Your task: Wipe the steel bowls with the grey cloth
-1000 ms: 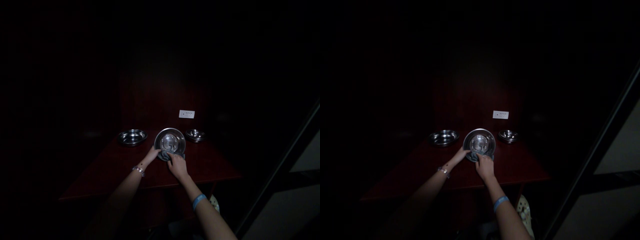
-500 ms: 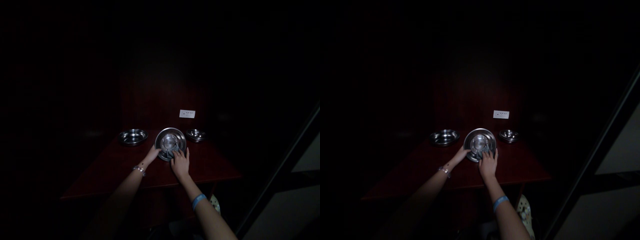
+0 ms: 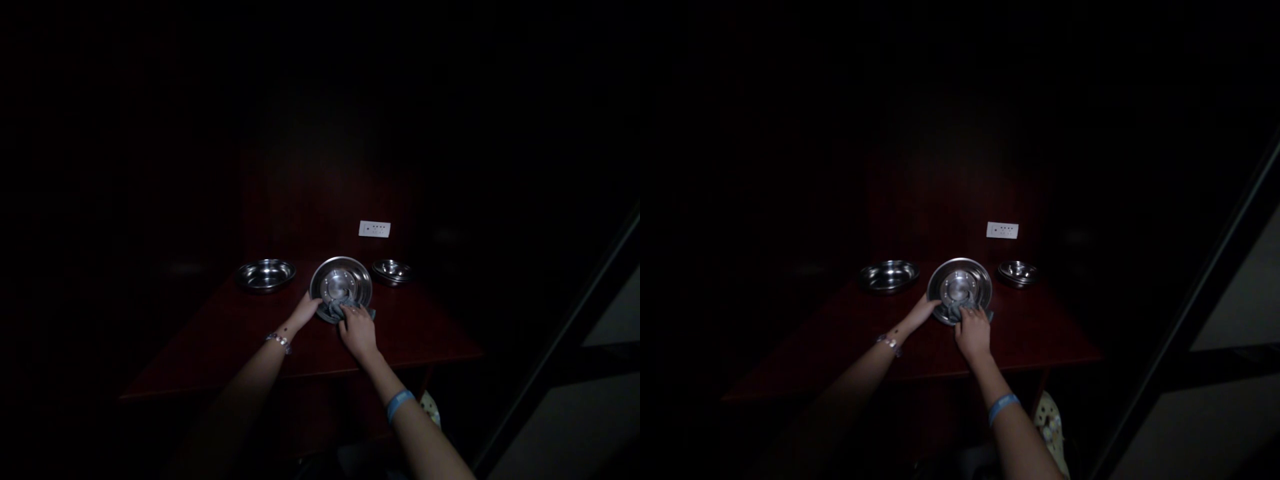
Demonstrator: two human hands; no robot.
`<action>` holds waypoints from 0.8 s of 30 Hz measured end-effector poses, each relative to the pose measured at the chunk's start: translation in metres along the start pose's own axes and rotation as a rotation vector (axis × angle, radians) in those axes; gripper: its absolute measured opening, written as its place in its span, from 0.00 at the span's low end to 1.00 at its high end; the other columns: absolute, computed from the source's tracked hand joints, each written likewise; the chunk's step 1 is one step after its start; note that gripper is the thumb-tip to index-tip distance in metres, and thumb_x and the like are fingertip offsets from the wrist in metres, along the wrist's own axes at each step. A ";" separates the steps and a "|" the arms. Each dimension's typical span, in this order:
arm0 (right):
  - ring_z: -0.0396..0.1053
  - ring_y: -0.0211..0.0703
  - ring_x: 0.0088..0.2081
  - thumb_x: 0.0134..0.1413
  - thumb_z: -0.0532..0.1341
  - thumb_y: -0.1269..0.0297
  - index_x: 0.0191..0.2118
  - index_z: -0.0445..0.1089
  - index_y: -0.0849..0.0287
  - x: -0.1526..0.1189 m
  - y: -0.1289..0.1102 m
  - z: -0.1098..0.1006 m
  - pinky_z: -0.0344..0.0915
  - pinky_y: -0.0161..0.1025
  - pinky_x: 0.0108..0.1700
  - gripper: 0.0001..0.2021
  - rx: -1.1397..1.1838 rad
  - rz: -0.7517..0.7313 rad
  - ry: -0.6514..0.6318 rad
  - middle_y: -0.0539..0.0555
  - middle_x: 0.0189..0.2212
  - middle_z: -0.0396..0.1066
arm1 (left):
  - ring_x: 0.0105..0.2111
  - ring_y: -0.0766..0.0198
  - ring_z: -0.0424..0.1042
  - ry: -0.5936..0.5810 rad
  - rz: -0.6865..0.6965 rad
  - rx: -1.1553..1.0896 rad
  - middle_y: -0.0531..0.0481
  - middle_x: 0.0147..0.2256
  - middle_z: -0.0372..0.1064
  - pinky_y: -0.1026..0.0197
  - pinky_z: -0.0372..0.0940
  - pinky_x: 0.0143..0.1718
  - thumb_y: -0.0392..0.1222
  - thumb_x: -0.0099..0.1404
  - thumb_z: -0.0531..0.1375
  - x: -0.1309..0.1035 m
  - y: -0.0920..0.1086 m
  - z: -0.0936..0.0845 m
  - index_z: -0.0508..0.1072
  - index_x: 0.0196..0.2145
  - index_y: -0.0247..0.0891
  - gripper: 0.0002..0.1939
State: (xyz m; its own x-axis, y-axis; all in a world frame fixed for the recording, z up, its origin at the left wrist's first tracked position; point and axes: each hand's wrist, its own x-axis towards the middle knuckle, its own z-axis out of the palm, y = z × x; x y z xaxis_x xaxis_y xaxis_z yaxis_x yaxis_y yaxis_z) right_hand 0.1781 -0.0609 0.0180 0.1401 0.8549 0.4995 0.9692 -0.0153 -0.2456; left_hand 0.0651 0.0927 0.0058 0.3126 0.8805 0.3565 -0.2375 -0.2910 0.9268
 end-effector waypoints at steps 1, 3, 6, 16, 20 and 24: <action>0.67 0.45 0.54 0.57 0.54 0.70 0.57 0.66 0.59 0.000 0.000 0.000 0.49 0.45 0.64 0.21 0.013 -0.009 -0.017 0.58 0.52 0.72 | 0.55 0.51 0.67 0.007 0.002 0.006 0.42 0.50 0.72 0.46 0.51 0.63 0.27 0.47 0.59 0.001 -0.001 0.000 0.72 0.46 0.33 0.26; 0.67 0.44 0.54 0.58 0.54 0.69 0.58 0.65 0.57 0.000 0.000 -0.001 0.51 0.43 0.64 0.22 0.032 -0.025 -0.045 0.56 0.52 0.71 | 0.55 0.52 0.67 0.009 0.016 0.021 0.43 0.50 0.72 0.47 0.52 0.63 0.29 0.47 0.59 0.001 -0.003 -0.001 0.72 0.45 0.33 0.25; 0.67 0.43 0.54 0.58 0.54 0.68 0.59 0.64 0.54 0.000 0.000 -0.004 0.54 0.42 0.63 0.23 0.054 -0.042 -0.091 0.54 0.53 0.71 | 0.54 0.51 0.67 -0.016 0.037 0.041 0.43 0.50 0.73 0.48 0.53 0.62 0.30 0.47 0.60 0.000 -0.002 -0.003 0.73 0.44 0.33 0.23; 0.66 0.41 0.57 0.57 0.54 0.68 0.60 0.62 0.54 0.001 0.002 -0.005 0.60 0.38 0.59 0.24 0.160 -0.101 -0.157 0.51 0.56 0.68 | 0.52 0.51 0.69 -0.018 -0.013 0.046 0.41 0.48 0.74 0.48 0.57 0.59 0.32 0.48 0.59 -0.001 -0.003 -0.006 0.73 0.44 0.33 0.22; 0.66 0.40 0.56 0.58 0.54 0.68 0.60 0.63 0.53 0.001 0.003 -0.007 0.60 0.38 0.59 0.23 0.217 -0.106 -0.166 0.50 0.56 0.69 | 0.52 0.50 0.70 -0.024 -0.022 0.030 0.40 0.48 0.73 0.47 0.57 0.59 0.34 0.48 0.60 -0.003 -0.002 -0.005 0.73 0.44 0.31 0.23; 0.68 0.41 0.55 0.58 0.53 0.68 0.58 0.66 0.52 0.002 0.004 -0.007 0.61 0.38 0.58 0.22 0.255 -0.084 -0.149 0.49 0.54 0.71 | 0.51 0.50 0.70 -0.030 -0.030 0.041 0.41 0.46 0.75 0.48 0.57 0.59 0.36 0.49 0.62 -0.005 0.004 -0.004 0.74 0.44 0.32 0.21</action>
State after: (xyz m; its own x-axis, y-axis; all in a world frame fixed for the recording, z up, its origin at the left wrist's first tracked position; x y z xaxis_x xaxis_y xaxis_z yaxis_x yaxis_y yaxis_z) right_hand 0.1833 -0.0630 0.0241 0.0125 0.9145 0.4043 0.8916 0.1729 -0.4186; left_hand 0.0587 0.0886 0.0067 0.3466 0.8775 0.3316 -0.1903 -0.2803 0.9408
